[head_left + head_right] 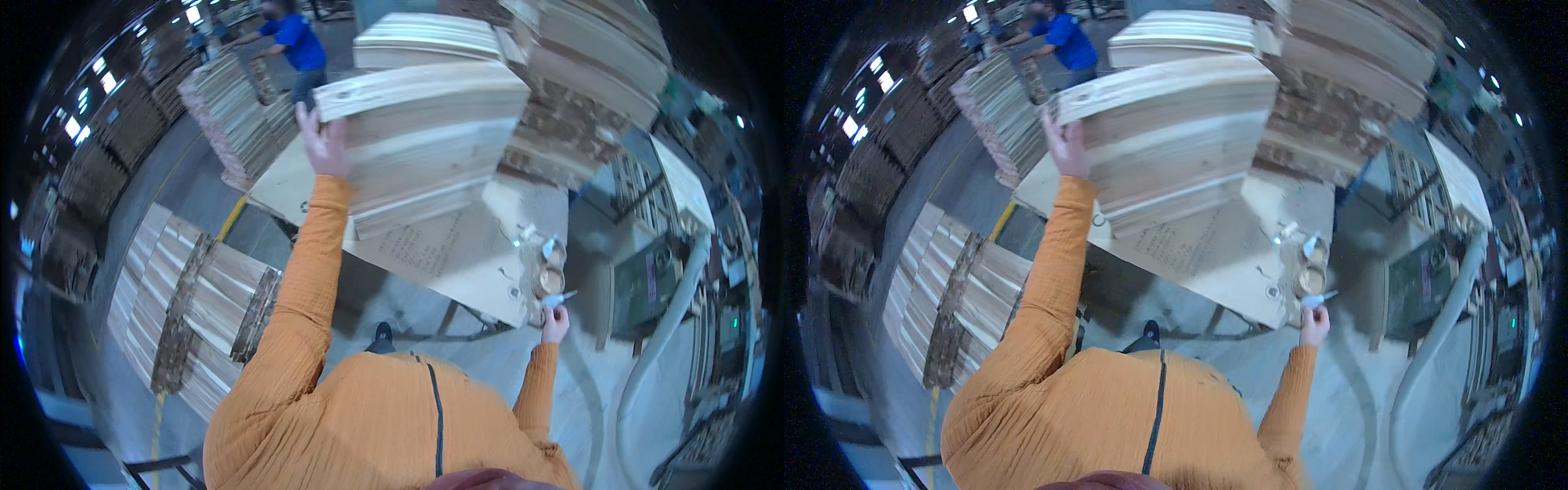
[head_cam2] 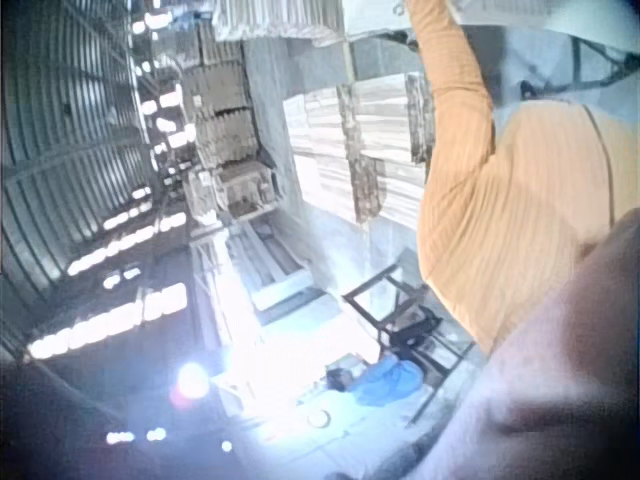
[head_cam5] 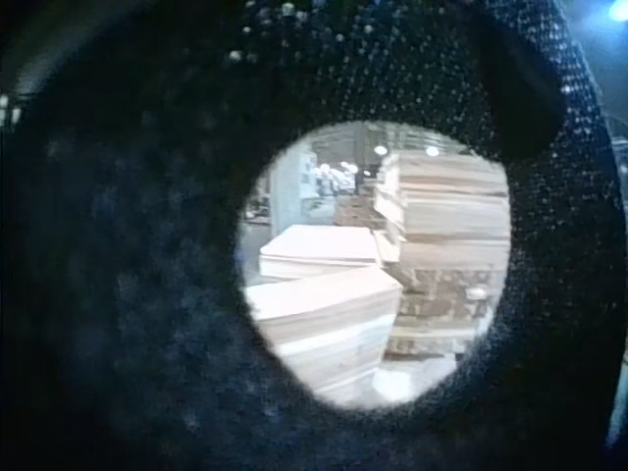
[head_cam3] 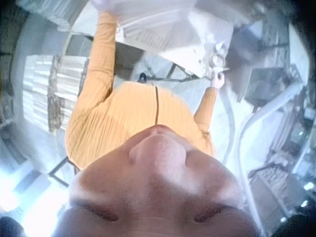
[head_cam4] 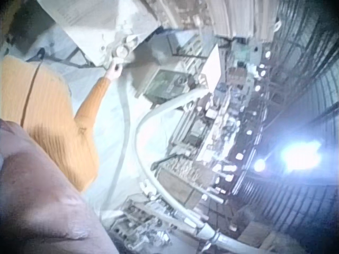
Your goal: The person picks up wooden planks from a stack, inspects the surface for knots, and applies a white filler from a tube into the knots. After filling, the person places the plank back on the stack and repeats the process with additional planks.
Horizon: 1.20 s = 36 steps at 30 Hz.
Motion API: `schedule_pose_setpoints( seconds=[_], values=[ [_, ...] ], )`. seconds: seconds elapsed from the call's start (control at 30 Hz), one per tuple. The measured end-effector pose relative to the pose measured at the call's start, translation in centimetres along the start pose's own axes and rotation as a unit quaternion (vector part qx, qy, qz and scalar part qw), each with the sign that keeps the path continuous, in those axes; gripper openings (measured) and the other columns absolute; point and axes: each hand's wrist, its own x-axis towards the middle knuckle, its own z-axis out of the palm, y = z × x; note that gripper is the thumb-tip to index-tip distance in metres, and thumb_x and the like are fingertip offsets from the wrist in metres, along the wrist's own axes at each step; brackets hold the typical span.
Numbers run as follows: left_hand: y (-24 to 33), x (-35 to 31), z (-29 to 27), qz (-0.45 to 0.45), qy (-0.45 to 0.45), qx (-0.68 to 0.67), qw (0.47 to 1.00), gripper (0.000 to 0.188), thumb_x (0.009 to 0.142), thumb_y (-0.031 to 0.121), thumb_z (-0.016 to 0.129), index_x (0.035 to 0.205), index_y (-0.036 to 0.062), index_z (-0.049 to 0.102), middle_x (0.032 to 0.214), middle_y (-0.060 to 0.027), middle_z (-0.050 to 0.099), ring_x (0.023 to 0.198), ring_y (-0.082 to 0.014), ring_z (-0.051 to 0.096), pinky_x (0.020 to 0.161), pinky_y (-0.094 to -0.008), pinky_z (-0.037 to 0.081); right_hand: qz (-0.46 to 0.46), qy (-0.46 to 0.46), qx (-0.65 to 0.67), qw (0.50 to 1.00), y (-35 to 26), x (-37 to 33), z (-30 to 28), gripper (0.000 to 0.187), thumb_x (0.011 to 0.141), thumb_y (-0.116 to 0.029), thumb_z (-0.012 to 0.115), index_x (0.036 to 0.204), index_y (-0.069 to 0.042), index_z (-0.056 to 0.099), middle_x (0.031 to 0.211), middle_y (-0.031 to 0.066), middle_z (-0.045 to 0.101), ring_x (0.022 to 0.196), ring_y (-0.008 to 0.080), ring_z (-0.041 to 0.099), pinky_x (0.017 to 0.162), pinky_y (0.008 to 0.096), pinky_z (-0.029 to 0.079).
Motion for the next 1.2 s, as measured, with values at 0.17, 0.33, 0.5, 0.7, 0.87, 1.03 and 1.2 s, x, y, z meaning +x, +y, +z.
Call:
schedule_pose_setpoints(
  seconds=[0.17, 0.33, 0.5, 0.7, 0.87, 1.03, 1.2],
  values=[
    [-0.7, -0.5, 0.2, -0.038, -0.012, -0.025, 0.999, 0.078, 0.086, 0.036, 0.061, 0.140, -0.0060, 0.022, 0.133, -0.0172, 0.039, 0.121, -0.0230, 0.041, 0.102, -0.0339, 0.033, -0.021, 0.042, -0.106, 0.993, 0.5, -0.2, 1.0, 0.028, 0.071, -0.019, 0.072, 0.086, 0.002, 0.062, 0.078, 0.0072, 0.056, 0.074, 0.0180, 0.054, 0.068, 0.0310, 0.044],
    [0.1, -0.1, -0.3, -0.029, -0.015, 0.035, 0.999, 0.083, 0.088, 0.044, 0.056, 0.139, -0.0087, 0.017, 0.136, -0.0217, 0.035, 0.123, -0.0275, 0.038, 0.104, -0.0359, 0.031, -0.058, 0.055, -0.169, 0.982, -0.3, -1.2, 1.1, 0.024, 0.067, -0.019, 0.073, 0.080, -0.001, 0.062, 0.081, 0.0104, 0.055, 0.078, 0.0248, 0.053, 0.071, 0.0353, 0.044],
    [-1.3, -0.3, -1.6, -0.015, -0.028, 0.016, 0.999, 0.082, 0.089, 0.044, 0.055, 0.140, -0.0086, 0.017, 0.137, -0.0213, 0.033, 0.124, -0.0278, 0.038, 0.104, -0.0368, 0.031, -0.124, 0.036, -0.208, 0.969, 0.0, -1.7, 1.4, 0.025, 0.065, -0.019, 0.073, 0.082, -0.004, 0.064, 0.092, 0.0110, 0.055, 0.089, 0.0273, 0.053, 0.077, 0.0378, 0.043],
    [-0.9, 0.6, -0.3, 0.004, -0.032, -0.027, 0.999, 0.064, 0.090, 0.027, 0.059, 0.138, -0.0027, 0.028, 0.130, -0.0139, 0.042, 0.115, -0.0190, 0.044, 0.098, -0.0303, 0.035, -0.163, 0.076, -0.166, 0.970, 0.5, -2.4, 0.8, 0.035, 0.067, -0.012, 0.071, 0.100, -0.004, 0.061, 0.095, 0.0120, 0.054, 0.091, 0.0265, 0.053, 0.078, 0.0332, 0.046],
    [0.2, 0.7, -0.4, -0.021, -0.013, -0.069, 0.997, 0.075, 0.082, 0.023, 0.068, 0.139, -0.0015, 0.026, 0.117, -0.0137, 0.055, 0.101, -0.0160, 0.053, 0.086, -0.0266, 0.043, -0.155, 0.073, -0.116, 0.978, -4.3, -4.5, 0.2, 0.021, 0.079, -0.003, 0.060, 0.100, 0.000, 0.057, 0.091, 0.0062, 0.056, 0.077, 0.0160, 0.053, 0.068, 0.0269, 0.045],
    [0.5, 0.4, -0.6, -0.057, -0.026, -0.066, 0.996, 0.078, 0.080, 0.023, 0.069, 0.140, -0.0011, 0.026, 0.116, -0.0145, 0.056, 0.099, -0.0145, 0.054, 0.082, -0.0263, 0.045, -0.062, -0.147, 0.139, 0.977, -8.1, -3.9, 7.1, 0.018, 0.088, -0.009, 0.055, 0.104, 0.001, 0.057, 0.093, 0.0071, 0.059, 0.080, 0.0136, 0.056, 0.070, 0.0251, 0.046],
    [1.1, -1.2, -0.3, -0.019, -0.021, -0.090, 0.996, 0.083, 0.074, 0.023, 0.072, 0.139, -0.0024, 0.027, 0.114, -0.0113, 0.059, 0.101, -0.0173, 0.055, 0.092, -0.0295, 0.040, 0.047, -0.187, 0.315, 0.929, -14.7, 3.1, 13.5, 0.034, 0.095, -0.026, 0.047, 0.118, 0.000, 0.051, 0.105, 0.0083, 0.059, 0.091, 0.0157, 0.057, 0.072, 0.0276, 0.048]
  ],
)
